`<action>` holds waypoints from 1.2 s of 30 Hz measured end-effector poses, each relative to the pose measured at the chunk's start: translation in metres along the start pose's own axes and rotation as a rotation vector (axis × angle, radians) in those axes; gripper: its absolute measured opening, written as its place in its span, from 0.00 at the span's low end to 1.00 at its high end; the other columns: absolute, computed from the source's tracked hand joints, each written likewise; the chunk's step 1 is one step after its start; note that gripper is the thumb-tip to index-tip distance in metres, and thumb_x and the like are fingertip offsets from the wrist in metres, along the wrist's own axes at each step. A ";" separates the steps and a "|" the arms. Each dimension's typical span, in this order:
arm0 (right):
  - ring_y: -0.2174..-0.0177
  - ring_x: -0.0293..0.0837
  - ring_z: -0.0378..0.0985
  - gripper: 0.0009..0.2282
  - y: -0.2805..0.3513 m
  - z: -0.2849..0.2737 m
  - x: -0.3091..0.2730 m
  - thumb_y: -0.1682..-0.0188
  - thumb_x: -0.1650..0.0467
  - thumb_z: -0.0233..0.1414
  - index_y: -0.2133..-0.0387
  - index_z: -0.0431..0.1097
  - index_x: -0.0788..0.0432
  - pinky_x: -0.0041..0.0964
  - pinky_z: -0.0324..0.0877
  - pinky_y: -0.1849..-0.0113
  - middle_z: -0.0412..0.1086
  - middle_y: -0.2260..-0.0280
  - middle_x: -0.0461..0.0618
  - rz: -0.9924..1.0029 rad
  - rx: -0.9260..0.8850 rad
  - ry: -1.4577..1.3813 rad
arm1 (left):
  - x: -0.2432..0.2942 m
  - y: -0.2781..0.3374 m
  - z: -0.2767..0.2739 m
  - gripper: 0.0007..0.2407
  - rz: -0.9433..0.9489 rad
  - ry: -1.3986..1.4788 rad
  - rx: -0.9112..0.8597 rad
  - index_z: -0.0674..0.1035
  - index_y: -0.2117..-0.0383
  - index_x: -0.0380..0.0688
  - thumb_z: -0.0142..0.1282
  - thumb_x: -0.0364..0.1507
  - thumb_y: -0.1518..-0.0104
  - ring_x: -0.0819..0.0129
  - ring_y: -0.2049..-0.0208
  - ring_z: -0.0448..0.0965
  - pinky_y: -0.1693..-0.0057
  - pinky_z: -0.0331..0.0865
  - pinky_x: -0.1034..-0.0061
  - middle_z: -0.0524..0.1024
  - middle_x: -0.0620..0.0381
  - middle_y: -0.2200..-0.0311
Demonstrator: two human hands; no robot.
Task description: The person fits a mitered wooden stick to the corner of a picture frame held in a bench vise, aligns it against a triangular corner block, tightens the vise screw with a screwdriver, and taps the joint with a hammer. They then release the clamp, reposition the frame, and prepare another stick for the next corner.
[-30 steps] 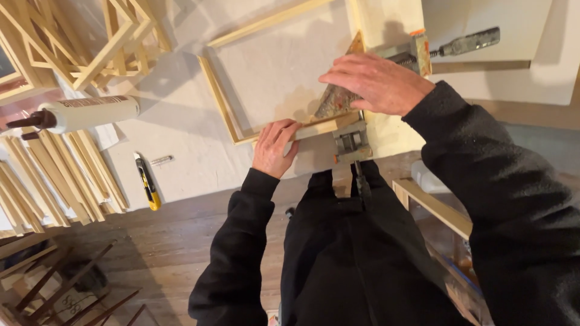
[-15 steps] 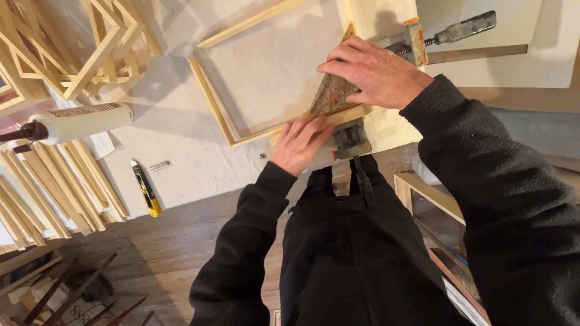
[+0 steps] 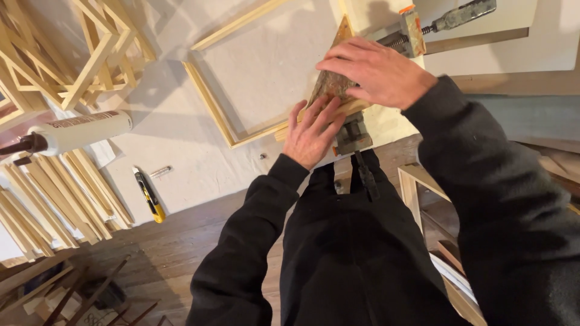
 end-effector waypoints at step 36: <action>0.72 0.36 0.72 0.14 0.232 0.184 -0.130 0.37 0.65 0.49 0.46 0.64 0.64 0.28 0.68 0.69 0.72 0.65 0.50 0.968 0.678 -0.673 | 0.003 -0.006 0.001 0.09 -0.073 0.069 0.140 0.80 0.58 0.48 0.67 0.28 0.42 0.61 0.38 0.68 0.35 0.62 0.53 0.72 0.59 0.44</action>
Point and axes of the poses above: each hand's wrist, its own y-axis away from the middle knuckle, its own z-axis out of the palm, x = y × z, the point moved 8 cm from there along -y, towards the middle knuckle
